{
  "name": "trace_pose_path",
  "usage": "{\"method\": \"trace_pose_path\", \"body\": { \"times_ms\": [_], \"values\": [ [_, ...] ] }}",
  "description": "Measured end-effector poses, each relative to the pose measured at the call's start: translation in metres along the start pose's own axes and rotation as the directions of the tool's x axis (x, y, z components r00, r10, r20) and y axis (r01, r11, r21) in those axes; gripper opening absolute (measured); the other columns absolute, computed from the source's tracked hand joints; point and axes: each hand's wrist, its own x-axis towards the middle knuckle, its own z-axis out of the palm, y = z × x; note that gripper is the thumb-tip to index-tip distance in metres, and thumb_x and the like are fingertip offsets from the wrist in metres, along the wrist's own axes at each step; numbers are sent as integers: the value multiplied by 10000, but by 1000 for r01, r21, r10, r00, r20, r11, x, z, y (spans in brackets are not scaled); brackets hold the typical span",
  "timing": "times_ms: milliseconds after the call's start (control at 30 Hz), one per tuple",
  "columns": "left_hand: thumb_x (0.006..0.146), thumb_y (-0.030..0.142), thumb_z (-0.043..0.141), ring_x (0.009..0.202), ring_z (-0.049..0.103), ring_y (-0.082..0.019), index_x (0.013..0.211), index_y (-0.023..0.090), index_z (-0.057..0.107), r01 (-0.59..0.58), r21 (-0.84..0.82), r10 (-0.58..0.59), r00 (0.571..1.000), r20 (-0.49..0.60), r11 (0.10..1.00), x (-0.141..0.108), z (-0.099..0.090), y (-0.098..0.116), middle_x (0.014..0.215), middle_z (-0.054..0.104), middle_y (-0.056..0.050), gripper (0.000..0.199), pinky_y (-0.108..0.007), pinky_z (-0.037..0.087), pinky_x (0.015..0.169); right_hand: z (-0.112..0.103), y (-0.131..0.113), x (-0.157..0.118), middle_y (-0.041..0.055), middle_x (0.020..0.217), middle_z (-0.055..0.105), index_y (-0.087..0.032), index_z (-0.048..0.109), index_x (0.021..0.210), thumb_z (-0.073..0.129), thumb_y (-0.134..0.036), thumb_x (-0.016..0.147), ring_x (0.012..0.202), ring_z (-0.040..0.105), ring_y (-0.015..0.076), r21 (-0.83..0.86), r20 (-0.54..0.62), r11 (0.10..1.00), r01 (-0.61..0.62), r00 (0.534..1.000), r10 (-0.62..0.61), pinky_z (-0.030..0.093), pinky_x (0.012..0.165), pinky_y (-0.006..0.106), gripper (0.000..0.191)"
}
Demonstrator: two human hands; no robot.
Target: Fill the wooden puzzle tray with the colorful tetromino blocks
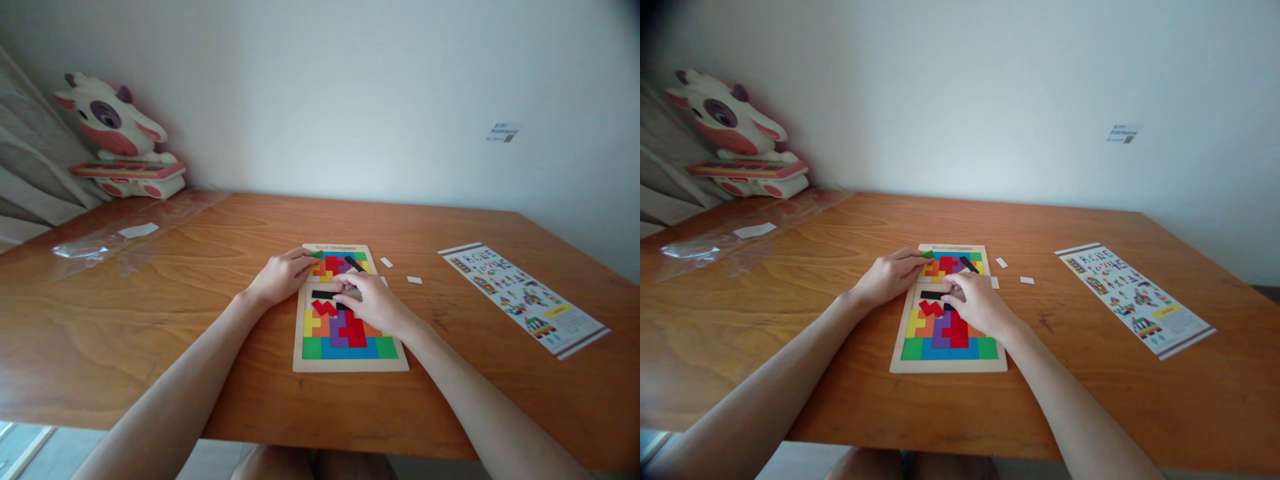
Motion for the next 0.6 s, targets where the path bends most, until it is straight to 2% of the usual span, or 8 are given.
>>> {"method": "trace_pose_path", "body": {
  "times_ms": [133, 200, 267, 300, 367, 467, 533, 600],
  "values": [
    [948, 175, 455, 984, 675, -169, 1101, 173, 703, 47, -101, -49, 999, -16, 994, 2, 2, 4, 1124, 690, -92, 292, -287, 547, 897, -3, -3, 0, 44, 896, 724, -189, 687, 1029, 671, -155, 835, 818, 676, 161, 117, 27, 993, -28, 999, 25, 531, 798, 327, 197],
    [946, 219, 474, 985, 675, -178, 1071, 178, 721, 125, -204, -135, 990, -36, 971, 5, 3, 8, 1116, 697, -93, 280, -290, 550, 891, -4, -1, 1, 39, 888, 730, -199, 693, 971, 667, -189, 838, 813, 677, 162, 148, -39, 989, -14, 999, 20, 534, 796, 328, 136],
    [920, 280, 537, 987, 678, -197, 1043, 181, 735, 247, -355, -278, 960, -38, 902, 7, 4, 11, 1109, 705, -93, 253, -292, 560, 862, -4, 3, 3, 44, 894, 735, -201, 687, 918, 665, -240, 839, 812, 679, 167, 200, -152, 980, -22, 987, 53, 536, 790, 334, 91],
    [900, 313, 575, 980, 683, -208, 1042, 181, 737, 318, -447, -358, 934, -6, 836, 8, 5, 13, 1100, 714, -92, 253, -296, 566, 842, -5, 5, 4, 47, 894, 736, -199, 683, 908, 665, -268, 838, 810, 681, 170, 238, -204, 971, -32, 976, 82, 538, 782, 337, 100],
    [851, 383, 648, 936, 700, -225, 1059, 172, 731, 465, -617, -489, 860, 146, 635, 10, 5, 16, 1043, 739, -94, 309, -320, 576, 818, -4, 9, 5, 56, 882, 736, -193, 678, 902, 672, -316, 825, 799, 686, 179, 323, -269, 945, -47, 953, 140, 544, 759, 341, 146],
    [756, 444, 754, 857, 713, -213, 1064, 156, 729, 599, -734, -535, 753, 382, 319, 12, 3, 21, 947, 763, -87, 423, -353, 572, 843, -2, 13, 7, 68, 885, 739, -187, 679, 888, 694, -361, 798, 792, 693, 187, 437, -295, 897, -59, 933, 206, 554, 731, 341, 197],
    [689, 448, 812, 838, 709, -197, 1035, 154, 741, 607, -764, -535, 730, 425, 221, 13, 1, 24, 937, 765, -80, 460, -361, 559, 878, 0, 12, 7, 68, 884, 742, -187, 686, 874, 707, -371, 785, 793, 698, 189, 485, -276, 872, -69, 934, 227, 559, 731, 341, 205],
    [659, 450, 834, 829, 702, -182, 1010, 160, 754, 591, -785, -541, 728, 421, 183, 14, 1, 27, 946, 764, -73, 462, -357, 553, 886, 4, 10, 7, 63, 886, 745, -192, 696, 871, 717, -372, 780, 806, 700, 190, 499, -240, 863, -72, 946, 218, 561, 746, 344, 203]
  ]
}}
